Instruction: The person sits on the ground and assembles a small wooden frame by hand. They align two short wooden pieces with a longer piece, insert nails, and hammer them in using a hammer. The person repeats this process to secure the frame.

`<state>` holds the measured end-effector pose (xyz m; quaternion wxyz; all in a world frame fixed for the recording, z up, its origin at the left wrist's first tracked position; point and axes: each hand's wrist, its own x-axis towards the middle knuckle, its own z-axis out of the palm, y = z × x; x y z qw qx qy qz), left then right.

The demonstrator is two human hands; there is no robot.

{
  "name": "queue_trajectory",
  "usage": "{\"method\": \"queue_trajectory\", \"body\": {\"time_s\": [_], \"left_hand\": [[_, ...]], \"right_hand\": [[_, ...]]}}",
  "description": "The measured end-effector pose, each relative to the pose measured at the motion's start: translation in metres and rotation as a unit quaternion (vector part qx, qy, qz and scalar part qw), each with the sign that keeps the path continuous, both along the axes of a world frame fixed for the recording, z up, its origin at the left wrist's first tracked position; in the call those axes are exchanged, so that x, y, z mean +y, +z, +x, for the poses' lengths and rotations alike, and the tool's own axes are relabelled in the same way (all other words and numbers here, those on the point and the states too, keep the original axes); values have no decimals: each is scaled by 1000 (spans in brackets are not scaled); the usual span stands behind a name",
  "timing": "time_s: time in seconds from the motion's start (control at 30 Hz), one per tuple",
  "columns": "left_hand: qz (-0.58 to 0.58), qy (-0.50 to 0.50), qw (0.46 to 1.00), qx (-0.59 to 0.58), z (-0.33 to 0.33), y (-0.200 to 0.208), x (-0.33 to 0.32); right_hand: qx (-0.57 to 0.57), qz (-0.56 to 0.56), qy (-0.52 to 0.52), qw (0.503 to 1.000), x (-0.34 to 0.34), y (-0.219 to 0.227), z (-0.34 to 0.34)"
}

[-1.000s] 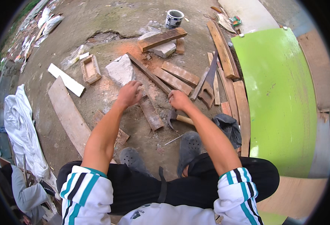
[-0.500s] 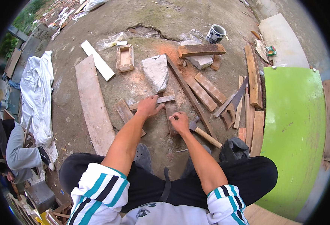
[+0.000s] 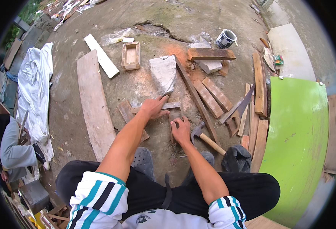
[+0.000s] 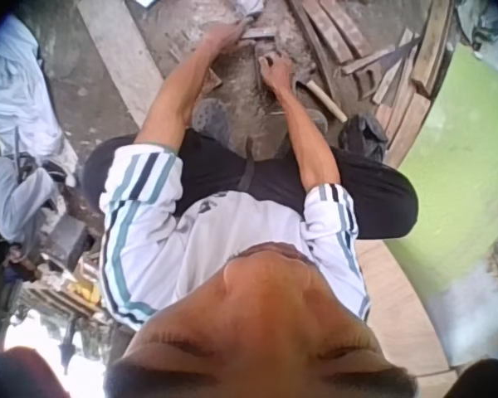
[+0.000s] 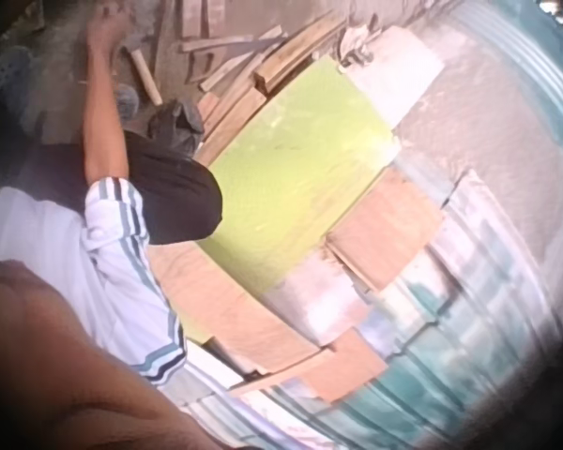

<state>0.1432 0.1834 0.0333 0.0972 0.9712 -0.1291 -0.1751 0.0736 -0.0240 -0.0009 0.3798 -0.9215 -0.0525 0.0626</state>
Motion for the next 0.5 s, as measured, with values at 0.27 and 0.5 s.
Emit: {"method": "queue_trajectory", "body": {"time_s": [0.27,0.5], "left_hand": [[-28,-42,997,54,15,-3,-5],[-44,-30,998,39,18,-14,-6]], "right_hand": [[-36,4,-8,999,12,-10,-12],[-47,-37,-1,998,14,-12,-15]]}}
